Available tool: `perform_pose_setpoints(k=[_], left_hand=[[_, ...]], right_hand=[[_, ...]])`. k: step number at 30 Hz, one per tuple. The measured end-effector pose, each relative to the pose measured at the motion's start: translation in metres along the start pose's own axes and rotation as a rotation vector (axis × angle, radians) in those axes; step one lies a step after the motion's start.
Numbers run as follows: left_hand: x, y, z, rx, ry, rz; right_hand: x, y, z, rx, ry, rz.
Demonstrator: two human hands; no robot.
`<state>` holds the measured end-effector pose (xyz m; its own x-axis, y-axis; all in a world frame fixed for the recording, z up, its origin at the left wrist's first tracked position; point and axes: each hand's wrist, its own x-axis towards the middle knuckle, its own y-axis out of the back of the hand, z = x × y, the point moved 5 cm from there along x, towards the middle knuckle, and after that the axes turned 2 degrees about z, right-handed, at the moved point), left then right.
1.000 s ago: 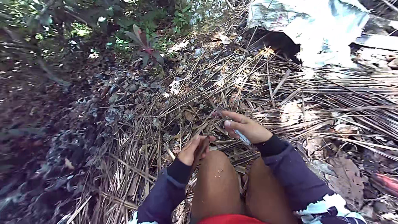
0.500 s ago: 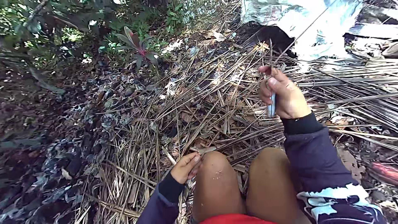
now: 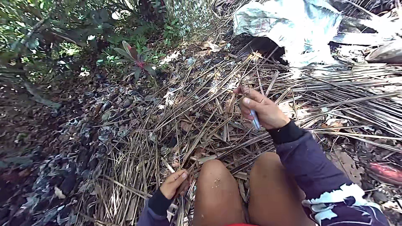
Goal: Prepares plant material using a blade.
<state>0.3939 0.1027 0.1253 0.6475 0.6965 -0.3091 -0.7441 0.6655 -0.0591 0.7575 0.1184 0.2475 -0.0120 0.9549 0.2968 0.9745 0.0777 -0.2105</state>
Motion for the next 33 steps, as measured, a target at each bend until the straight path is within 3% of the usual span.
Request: perform_pose_setpoints(k=[4,7,10,12,17,19,22,24,26,29,31,33], left_hand=[[0.016,-0.027,0.042,0.258,-0.418,0.252],[0.023,-0.045,0.073,0.549,-0.610,0.413],[0.022,-0.057,0.084,0.558,-0.704,0.402],[0.018,-0.059,0.084,0.524,-0.748,0.367],[-0.006,-0.033,0.055,0.606,-0.761,0.422],[-0.009,-0.029,0.048,0.617,-0.741,0.434],[-0.004,-0.034,0.051,0.614,-0.688,0.473],[0.001,-0.041,0.058,0.594,-0.688,0.484],[0.002,-0.045,0.061,0.571,-0.717,0.482],[-0.008,-0.030,0.048,0.538,-0.741,0.443],[-0.018,-0.016,0.030,0.510,-0.690,0.420],[-0.021,-0.011,0.018,0.492,-0.638,0.382]], right_hand=[[-0.011,-0.025,0.023,0.012,-0.069,-0.035],[-0.028,-0.055,0.037,0.023,-0.145,-0.079],[-0.054,-0.097,0.045,-0.029,-0.244,-0.309],[-0.055,-0.099,0.037,-0.031,-0.220,-0.370],[-0.021,-0.008,-0.006,-0.042,-0.016,-0.015],[-0.018,0.001,-0.007,0.018,-0.001,0.068],[-0.028,-0.040,0.025,0.059,-0.130,-0.027],[-0.046,-0.088,0.051,0.019,-0.273,-0.257],[-0.054,-0.112,0.058,0.034,-0.306,-0.389],[-0.036,-0.067,0.029,0.014,-0.194,-0.206],[-0.023,-0.023,0.010,0.038,-0.071,-0.054],[-0.019,-0.006,0.005,0.073,-0.020,0.000]])
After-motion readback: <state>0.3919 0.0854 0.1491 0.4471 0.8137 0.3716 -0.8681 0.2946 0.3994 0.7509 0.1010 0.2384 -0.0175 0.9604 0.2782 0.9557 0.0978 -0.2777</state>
